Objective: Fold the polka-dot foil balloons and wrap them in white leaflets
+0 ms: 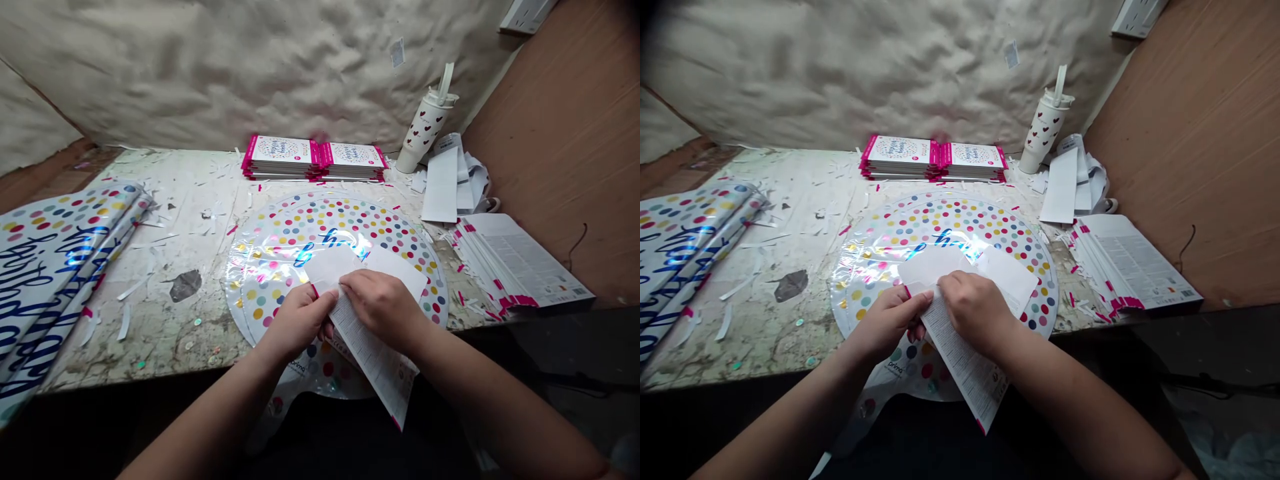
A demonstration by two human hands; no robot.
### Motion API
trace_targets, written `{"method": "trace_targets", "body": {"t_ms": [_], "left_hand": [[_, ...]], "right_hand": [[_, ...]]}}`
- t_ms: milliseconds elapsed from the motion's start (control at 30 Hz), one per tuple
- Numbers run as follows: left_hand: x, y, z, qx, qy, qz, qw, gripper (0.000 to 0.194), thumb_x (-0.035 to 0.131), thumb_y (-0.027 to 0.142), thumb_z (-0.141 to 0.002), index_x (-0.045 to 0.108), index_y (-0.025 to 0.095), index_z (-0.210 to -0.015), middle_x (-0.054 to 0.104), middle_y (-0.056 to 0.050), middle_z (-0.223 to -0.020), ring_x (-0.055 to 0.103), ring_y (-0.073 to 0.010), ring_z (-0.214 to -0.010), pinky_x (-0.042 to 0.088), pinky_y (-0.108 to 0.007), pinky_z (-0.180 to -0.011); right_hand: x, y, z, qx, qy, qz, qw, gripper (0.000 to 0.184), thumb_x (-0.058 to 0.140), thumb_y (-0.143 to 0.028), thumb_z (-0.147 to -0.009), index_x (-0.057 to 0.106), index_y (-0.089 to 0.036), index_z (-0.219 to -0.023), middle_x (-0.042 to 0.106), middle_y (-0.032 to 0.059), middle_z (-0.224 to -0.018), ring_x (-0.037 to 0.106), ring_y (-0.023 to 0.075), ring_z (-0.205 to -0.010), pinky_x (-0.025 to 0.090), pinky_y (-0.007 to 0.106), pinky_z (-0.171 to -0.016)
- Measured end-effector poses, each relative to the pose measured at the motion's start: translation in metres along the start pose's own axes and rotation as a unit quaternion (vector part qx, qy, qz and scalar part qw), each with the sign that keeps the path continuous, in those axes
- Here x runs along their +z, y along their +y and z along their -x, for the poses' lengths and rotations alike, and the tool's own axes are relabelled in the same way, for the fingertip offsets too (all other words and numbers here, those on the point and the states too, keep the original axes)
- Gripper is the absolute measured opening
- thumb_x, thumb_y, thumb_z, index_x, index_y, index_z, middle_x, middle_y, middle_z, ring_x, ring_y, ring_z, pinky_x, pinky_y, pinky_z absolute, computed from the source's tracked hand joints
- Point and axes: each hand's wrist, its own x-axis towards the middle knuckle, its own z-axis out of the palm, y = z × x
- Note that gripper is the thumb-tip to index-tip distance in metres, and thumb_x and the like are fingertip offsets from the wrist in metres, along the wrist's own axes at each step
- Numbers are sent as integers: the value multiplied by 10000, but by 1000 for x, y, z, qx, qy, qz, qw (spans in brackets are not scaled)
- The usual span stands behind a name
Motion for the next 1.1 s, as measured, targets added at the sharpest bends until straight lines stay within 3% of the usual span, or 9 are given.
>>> {"method": "trace_targets", "body": {"t_ms": [233, 400, 433, 567, 667, 767, 833, 967, 1100], "left_hand": [[-5, 2, 0, -3, 9, -13, 1000, 259, 528, 346, -771, 543, 133, -624, 534, 19, -413, 496, -91, -353, 361, -166, -350], [-36, 4, 3, 4, 105, -2, 994, 220, 548, 337, -754, 555, 125, -700, 549, 16, -420, 483, -103, -321, 360, -184, -325], [-36, 6, 4, 7, 128, -4, 992, 224, 546, 328, -754, 553, 123, -664, 549, 6, -413, 489, -107, -326, 365, -187, -330], [-4, 14, 16, 40, 144, -6, 989, 255, 532, 327, -784, 583, 110, -662, 609, -48, -496, 583, -140, -456, 483, -230, -476], [7, 19, 25, 157, 84, -45, 983, 327, 608, 336, -767, 550, 148, -1028, 667, -67, -786, 642, -179, -700, 529, -291, -657], [-22, 18, 26, 327, 214, -164, 906, 759, 745, 286, -651, 340, 264, -1293, 493, -103, -1259, 509, -246, -1116, 444, -393, -918], [-50, 15, 25, 388, 261, -249, 848, 825, 752, 266, -647, 300, 288, -1337, 371, -98, -1384, 380, -277, -1249, 354, -451, -1012], [-79, -7, 23, 433, 62, -445, 781, 366, 548, 173, -824, 558, 273, -1175, 615, -59, -1163, 547, -235, -1102, 425, -408, -967], [-72, -39, 20, 391, 10, -571, 722, 345, 446, 154, -856, 573, 187, -1175, 589, -131, -1201, 513, -284, -1149, 451, -445, -932]], "right_hand": [[-18, 8, 11, -32, -20, 66, 997, 163, 399, -84, -807, 549, -143, -782, 574, 94, -776, 516, 205, -733, 407, 306, -630], [-71, 57, 85, 42, -220, 15, 975, 142, 485, -180, -820, 562, -233, -714, 616, 25, -699, 560, 156, -587, 436, 274, -517], [-74, 57, 93, 53, -202, 35, 977, 65, 531, -243, -808, 596, -245, -802, 646, 45, -781, 595, 182, -648, 464, 297, -541], [-46, 13, 74, 32, -19, 88, 995, 747, 600, -487, -741, 353, -136, -1353, 485, 178, -1286, 454, 347, -1162, 436, 487, -899], [-22, -12, 35, 6, 105, 72, 992, 545, 490, -264, -843, 372, -97, -1349, 524, 189, -1233, 484, 315, -1135, 447, 455, -899], [-19, 0, 12, -29, 187, -51, 981, 390, 456, -101, -833, 542, -163, -1209, 612, 124, -1067, 576, 224, -995, 499, 358, -834], [-20, 18, 6, -76, 206, -152, 964, 310, 501, -108, -824, 614, -213, -1093, 634, 74, -987, 592, 193, -955, 497, 351, -853], [-2, 37, 10, -133, 170, -131, 968, 273, 516, -169, -842, 611, -192, -1097, 647, 91, -1010, 579, 216, -999, 473, 429, -887], [33, 34, 32, -217, 60, -10, 974, 321, 457, -134, -865, 560, -121, -1169, 632, 151, -1093, 545, 249, -1096, 496, 433, -860]]}}
